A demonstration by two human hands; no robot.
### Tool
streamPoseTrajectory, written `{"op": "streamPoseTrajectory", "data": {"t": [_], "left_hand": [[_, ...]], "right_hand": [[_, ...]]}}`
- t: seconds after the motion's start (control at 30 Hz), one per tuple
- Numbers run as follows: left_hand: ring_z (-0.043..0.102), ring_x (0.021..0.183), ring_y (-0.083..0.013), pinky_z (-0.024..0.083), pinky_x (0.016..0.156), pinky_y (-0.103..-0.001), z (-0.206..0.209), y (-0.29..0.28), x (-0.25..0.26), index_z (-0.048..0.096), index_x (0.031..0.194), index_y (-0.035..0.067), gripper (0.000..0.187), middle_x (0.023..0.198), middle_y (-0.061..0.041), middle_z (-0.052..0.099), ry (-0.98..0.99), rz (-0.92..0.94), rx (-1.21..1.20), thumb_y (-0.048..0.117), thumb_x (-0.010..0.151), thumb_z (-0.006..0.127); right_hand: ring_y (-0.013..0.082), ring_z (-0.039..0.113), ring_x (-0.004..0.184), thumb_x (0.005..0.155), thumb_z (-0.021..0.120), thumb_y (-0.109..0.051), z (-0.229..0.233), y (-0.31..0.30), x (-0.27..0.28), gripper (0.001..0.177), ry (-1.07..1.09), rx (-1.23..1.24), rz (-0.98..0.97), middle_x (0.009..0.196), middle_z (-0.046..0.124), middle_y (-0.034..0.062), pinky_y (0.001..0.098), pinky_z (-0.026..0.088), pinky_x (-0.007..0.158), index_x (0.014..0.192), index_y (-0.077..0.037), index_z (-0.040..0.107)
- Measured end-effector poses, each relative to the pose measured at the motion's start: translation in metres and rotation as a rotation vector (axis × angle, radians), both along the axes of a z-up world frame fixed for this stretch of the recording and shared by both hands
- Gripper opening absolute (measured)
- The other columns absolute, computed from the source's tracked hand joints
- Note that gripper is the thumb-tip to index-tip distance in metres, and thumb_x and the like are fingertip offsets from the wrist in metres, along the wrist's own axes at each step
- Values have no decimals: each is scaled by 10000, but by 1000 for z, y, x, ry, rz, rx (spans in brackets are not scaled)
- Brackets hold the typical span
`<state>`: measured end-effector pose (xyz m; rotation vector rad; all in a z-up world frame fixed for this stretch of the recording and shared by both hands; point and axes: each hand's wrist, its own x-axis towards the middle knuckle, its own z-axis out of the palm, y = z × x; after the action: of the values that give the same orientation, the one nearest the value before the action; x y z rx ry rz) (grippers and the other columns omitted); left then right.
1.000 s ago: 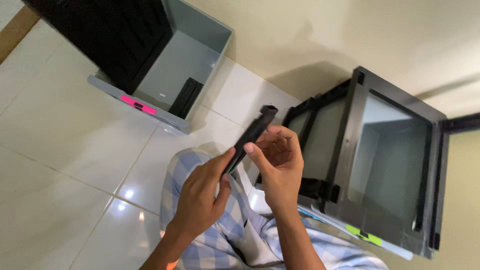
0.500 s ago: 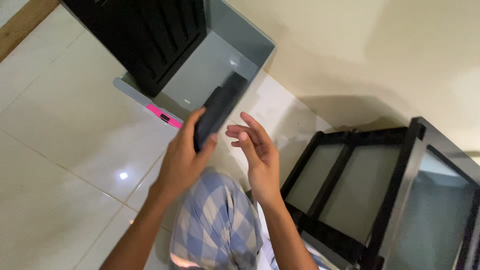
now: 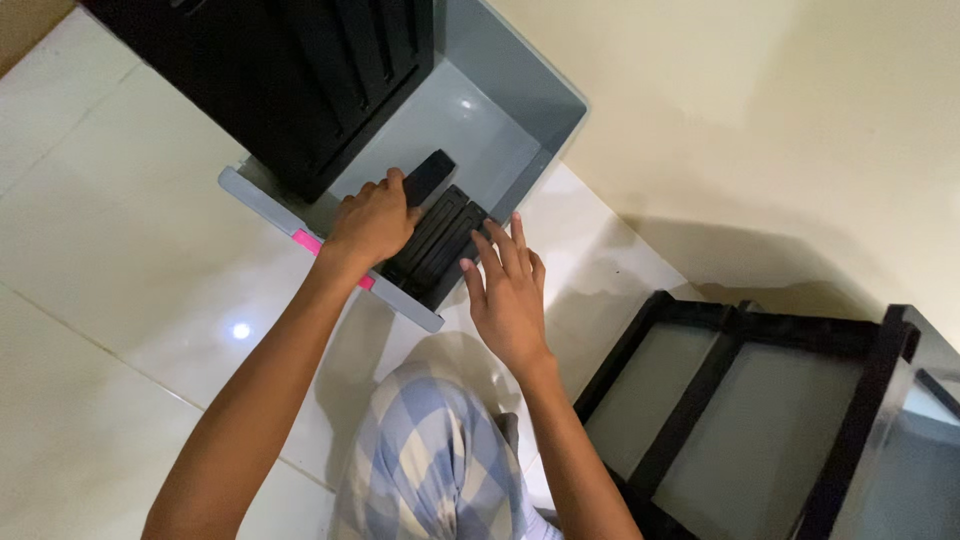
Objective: The person removes the black lid from a stacked storage bin, then detaches the four black corner supports from the bin frame. The supports are placed inside the bin, and the lid is set aside on the floor.
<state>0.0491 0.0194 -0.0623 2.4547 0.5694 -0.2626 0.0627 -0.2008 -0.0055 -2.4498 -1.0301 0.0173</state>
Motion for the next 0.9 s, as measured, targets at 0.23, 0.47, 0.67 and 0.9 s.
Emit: {"op": "streamPoseTrajectory", "data": {"t": [0.23, 0.47, 0.67, 0.9], "left_hand": [[665, 1130, -385, 548, 930, -498, -47, 5, 20, 523, 1298, -13, 575, 1187, -240, 677, 151, -116, 194, 171, 828, 798], [655, 1168, -349, 535, 964, -466, -68, 8, 21, 554, 1310, 13, 618, 1284, -193, 639, 309, -174, 164, 181, 787, 837], [708, 1100, -340, 563, 922, -464, -69, 10, 20, 664, 1256, 69, 320, 1196, -172, 718, 304, -148, 186, 108, 939, 643], [696, 1061, -357, 557, 885, -473, -55, 8, 16, 671, 1224, 93, 342, 1150, -169, 710, 201, -139, 220, 159, 890, 697]], "right_hand": [[358, 338, 1476, 1005, 637, -285, 1, 11, 7, 360, -74, -73, -25, 1399, 572, 106, 538, 327, 1062, 1287, -63, 673], [310, 385, 1448, 1026, 634, -291, -2, 14, 16, 332, -135, -143, -7, 1354, 594, 72, 534, 314, 1038, 1263, -64, 687], [289, 382, 1453, 1035, 598, -250, -5, 14, 18, 311, -136, -150, 14, 1321, 602, 59, 554, 309, 1035, 1278, -76, 687], [289, 357, 1478, 1049, 574, -265, -4, 10, 18, 323, -70, -148, 21, 1353, 593, 64, 573, 319, 1050, 1304, -88, 663]]}}
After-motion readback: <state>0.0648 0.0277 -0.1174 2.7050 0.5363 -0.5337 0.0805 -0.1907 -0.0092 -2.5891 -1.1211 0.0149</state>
